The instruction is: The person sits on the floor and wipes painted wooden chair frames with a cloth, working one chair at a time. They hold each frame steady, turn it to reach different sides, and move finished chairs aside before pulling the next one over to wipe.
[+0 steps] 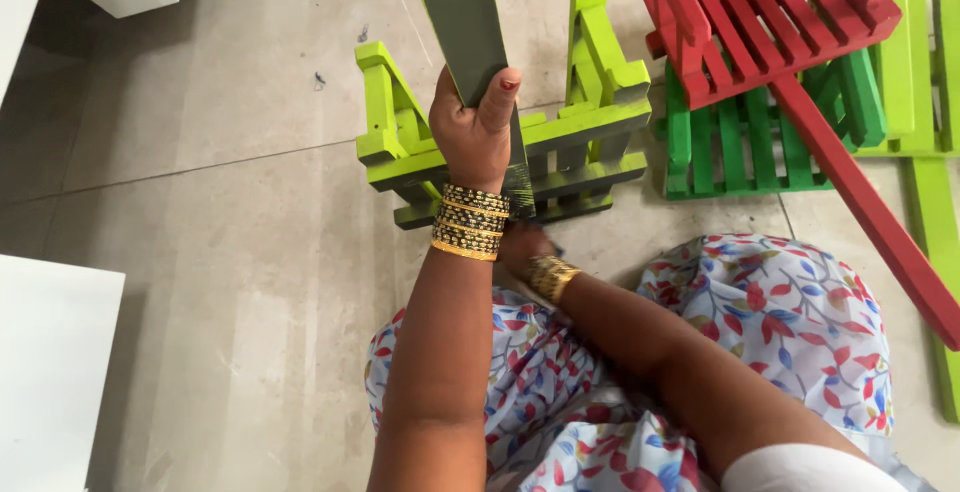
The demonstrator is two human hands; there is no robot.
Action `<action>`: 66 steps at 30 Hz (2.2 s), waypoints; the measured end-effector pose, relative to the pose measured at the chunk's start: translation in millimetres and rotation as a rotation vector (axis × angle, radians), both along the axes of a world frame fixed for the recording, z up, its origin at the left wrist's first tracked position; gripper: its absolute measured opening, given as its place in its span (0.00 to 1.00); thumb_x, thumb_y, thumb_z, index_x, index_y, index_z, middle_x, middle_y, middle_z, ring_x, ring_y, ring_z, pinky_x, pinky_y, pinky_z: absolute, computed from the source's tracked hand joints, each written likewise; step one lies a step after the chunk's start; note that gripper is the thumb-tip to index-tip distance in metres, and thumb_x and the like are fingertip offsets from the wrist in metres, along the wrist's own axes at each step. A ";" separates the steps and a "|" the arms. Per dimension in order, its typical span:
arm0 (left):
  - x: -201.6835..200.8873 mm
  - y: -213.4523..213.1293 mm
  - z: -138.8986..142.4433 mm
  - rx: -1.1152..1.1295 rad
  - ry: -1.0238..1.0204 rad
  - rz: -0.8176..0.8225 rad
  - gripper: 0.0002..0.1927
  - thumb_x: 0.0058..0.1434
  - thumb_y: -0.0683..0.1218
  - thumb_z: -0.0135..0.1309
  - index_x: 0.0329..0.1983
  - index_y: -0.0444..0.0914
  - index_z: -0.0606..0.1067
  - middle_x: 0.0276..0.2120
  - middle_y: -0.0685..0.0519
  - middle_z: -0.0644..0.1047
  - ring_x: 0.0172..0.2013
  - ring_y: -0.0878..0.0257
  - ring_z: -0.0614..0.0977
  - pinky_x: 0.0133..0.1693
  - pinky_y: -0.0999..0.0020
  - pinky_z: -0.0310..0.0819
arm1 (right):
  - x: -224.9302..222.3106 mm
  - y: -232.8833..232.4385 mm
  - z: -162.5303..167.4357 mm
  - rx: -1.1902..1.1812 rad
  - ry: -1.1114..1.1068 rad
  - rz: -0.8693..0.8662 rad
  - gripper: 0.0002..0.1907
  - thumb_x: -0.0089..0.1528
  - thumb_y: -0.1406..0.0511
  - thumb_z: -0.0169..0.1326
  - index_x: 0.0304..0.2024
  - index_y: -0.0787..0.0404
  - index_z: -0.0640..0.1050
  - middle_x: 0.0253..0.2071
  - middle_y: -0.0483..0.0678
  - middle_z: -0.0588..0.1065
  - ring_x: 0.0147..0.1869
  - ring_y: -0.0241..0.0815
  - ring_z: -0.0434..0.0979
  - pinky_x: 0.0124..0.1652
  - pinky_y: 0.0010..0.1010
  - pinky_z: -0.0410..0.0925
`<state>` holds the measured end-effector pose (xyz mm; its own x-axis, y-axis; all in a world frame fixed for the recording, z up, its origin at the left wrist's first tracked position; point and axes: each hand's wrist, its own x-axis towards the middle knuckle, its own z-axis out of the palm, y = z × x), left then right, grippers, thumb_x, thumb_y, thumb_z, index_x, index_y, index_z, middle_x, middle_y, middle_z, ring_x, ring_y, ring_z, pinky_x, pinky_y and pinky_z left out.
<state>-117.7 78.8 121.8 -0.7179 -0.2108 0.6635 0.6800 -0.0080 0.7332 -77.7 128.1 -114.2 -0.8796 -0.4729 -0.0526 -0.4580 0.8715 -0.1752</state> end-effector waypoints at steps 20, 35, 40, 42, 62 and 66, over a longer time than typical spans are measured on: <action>0.8 -1.4 -6.1 0.032 -0.034 0.005 0.24 0.64 0.61 0.64 0.41 0.36 0.75 0.31 0.60 0.76 0.32 0.72 0.75 0.37 0.75 0.71 | 8.2 -59.6 36.9 -0.191 0.013 0.291 0.14 0.63 0.60 0.49 0.42 0.59 0.81 0.47 0.57 0.79 0.49 0.53 0.81 0.44 0.45 0.75; -2.2 3.1 -3.3 0.076 -0.027 -0.021 0.24 0.63 0.62 0.64 0.41 0.36 0.75 0.29 0.59 0.76 0.30 0.71 0.76 0.35 0.76 0.71 | -1.0 168.0 -13.9 0.109 -0.267 -0.727 0.20 0.62 0.58 0.52 0.53 0.59 0.79 0.65 0.58 0.66 0.52 0.53 0.80 0.44 0.46 0.77; -2.9 2.9 -3.1 0.077 -0.029 -0.008 0.25 0.63 0.62 0.65 0.40 0.36 0.75 0.29 0.59 0.76 0.29 0.72 0.76 0.35 0.75 0.71 | 29.5 98.0 0.7 -0.226 0.131 -0.374 0.21 0.64 0.61 0.51 0.60 0.54 0.72 0.48 0.52 0.78 0.47 0.54 0.82 0.44 0.48 0.74; -2.8 2.6 -3.4 0.070 -0.024 -0.004 0.25 0.63 0.62 0.64 0.40 0.36 0.75 0.29 0.60 0.76 0.29 0.72 0.76 0.35 0.75 0.72 | 27.4 54.8 4.8 -0.321 0.005 -0.167 0.25 0.54 0.62 0.55 0.56 0.49 0.77 0.45 0.56 0.78 0.47 0.57 0.79 0.43 0.48 0.73; -5.6 3.5 -2.2 0.038 -0.012 0.031 0.26 0.63 0.63 0.63 0.40 0.36 0.75 0.29 0.61 0.75 0.30 0.72 0.74 0.35 0.76 0.69 | 7.5 212.7 43.0 -0.135 -0.248 -0.813 0.21 0.57 0.58 0.62 0.53 0.49 0.80 0.58 0.61 0.73 0.56 0.59 0.77 0.52 0.47 0.71; -6.7 3.7 -1.2 0.031 0.016 0.016 0.25 0.65 0.63 0.63 0.41 0.36 0.75 0.30 0.60 0.75 0.31 0.72 0.74 0.36 0.76 0.69 | 38.9 226.1 118.3 -0.425 -0.237 -0.768 0.24 0.57 0.56 0.63 0.55 0.52 0.79 0.49 0.59 0.80 0.52 0.56 0.82 0.52 0.43 0.73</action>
